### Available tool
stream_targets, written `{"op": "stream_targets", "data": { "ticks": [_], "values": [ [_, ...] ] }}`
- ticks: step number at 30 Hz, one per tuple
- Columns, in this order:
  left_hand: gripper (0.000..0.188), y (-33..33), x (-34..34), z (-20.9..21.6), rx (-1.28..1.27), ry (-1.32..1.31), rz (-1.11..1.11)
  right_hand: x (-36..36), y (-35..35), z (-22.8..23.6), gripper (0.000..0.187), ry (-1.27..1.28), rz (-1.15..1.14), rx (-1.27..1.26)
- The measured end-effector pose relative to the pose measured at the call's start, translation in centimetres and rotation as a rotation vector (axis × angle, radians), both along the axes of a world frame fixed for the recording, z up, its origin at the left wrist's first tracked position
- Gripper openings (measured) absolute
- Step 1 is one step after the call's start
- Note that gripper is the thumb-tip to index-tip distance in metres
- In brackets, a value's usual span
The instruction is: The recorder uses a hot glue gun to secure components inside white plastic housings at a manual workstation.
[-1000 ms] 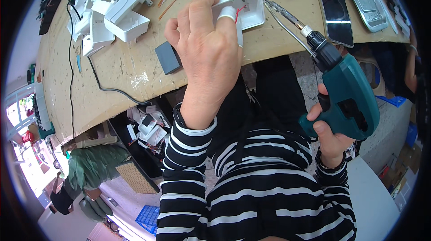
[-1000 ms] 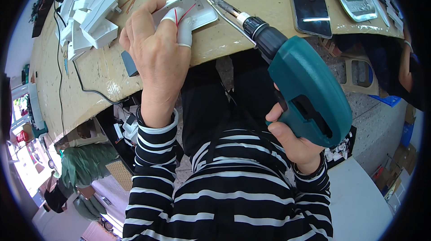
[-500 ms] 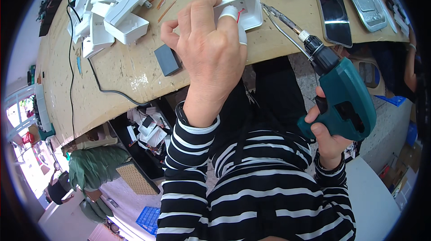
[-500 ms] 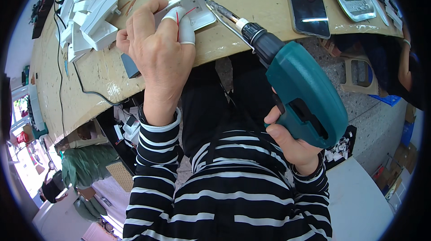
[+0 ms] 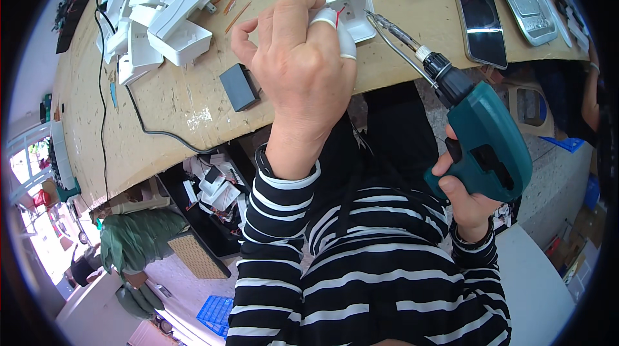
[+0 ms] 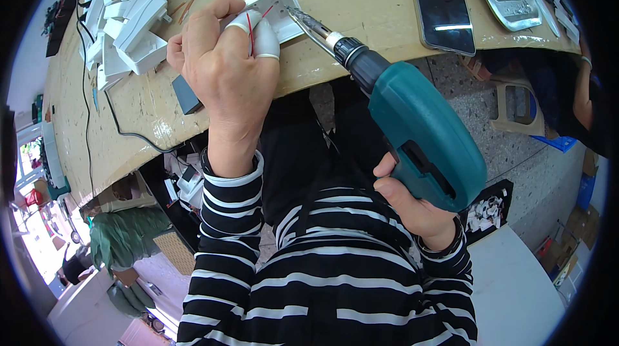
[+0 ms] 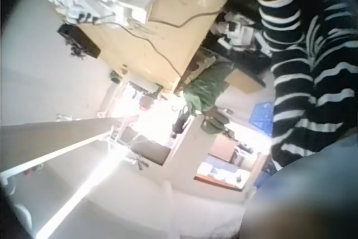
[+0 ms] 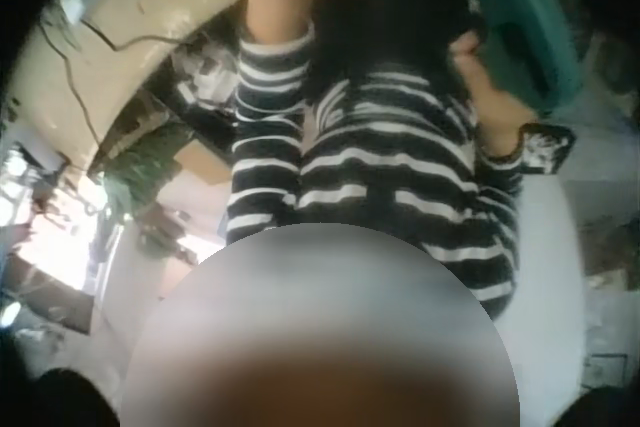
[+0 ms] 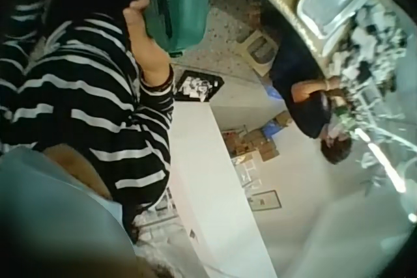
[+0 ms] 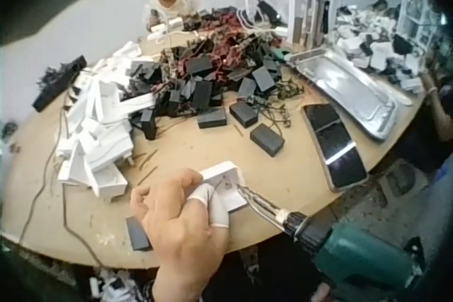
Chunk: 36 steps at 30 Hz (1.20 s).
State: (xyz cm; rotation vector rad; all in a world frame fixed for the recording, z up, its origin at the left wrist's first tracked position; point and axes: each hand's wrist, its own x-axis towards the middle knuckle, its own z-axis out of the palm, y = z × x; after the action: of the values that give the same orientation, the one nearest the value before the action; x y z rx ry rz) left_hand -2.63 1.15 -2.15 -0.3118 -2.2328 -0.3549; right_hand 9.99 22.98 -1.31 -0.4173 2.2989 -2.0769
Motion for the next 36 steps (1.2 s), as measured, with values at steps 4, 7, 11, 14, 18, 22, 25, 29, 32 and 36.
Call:
{"op": "stream_targets", "data": {
  "ticks": [4, 7, 11, 14, 18, 22, 25, 29, 32, 36],
  "values": [
    [0.004, 0.1, -0.1, 0.0, -0.002, -0.02, 0.005, -0.2, 0.1, -0.3, 0.068, -0.009, 0.026, 0.0],
    [0.003, 0.2, -0.3, -0.3, 0.015, 0.011, -0.018, -0.3, -0.1, -0.3, 0.069, -0.018, 0.01, 0.006],
    [0.005, 0.3, -0.5, -0.3, 0.003, 0.015, -0.024, -0.5, -0.4, -0.4, 0.067, -0.031, 0.016, -0.016],
    [0.006, 0.2, -0.5, -0.3, 0.009, 0.01, -0.028, -0.9, -0.5, -0.8, 0.066, -0.041, 0.021, -0.021],
    [0.006, 0.3, -0.6, -0.4, 0.024, 0.002, -0.035, -1.1, -0.9, -0.8, 0.065, -0.085, 0.004, -0.018],
    [0.006, 0.2, -0.5, -0.2, 0.008, -0.008, -0.036, -1.6, -1.2, -0.8, 0.064, -0.073, 0.021, -0.003],
    [0.007, 0.2, -0.6, -0.3, 0.018, 0.014, -0.032, -1.9, -1.4, -0.9, 0.063, -0.044, 0.004, -0.024],
    [0.007, 0.2, -0.6, -0.4, 0.02, 0.005, -0.039, -2.0, -1.3, -0.9, 0.063, -0.052, 0.009, 0.006],
    [0.007, 0.2, -0.7, -0.4, 0.024, 0.008, -0.038, -2.0, -1.4, -1.1, 0.061, -0.051, -0.002, 0.003],
    [0.008, 0.2, -0.6, -0.3, 0.028, -0.001, -0.038, -2.1, -1.5, -1.0, 0.058, -0.031, -0.017, 0.028]
  ]
}}
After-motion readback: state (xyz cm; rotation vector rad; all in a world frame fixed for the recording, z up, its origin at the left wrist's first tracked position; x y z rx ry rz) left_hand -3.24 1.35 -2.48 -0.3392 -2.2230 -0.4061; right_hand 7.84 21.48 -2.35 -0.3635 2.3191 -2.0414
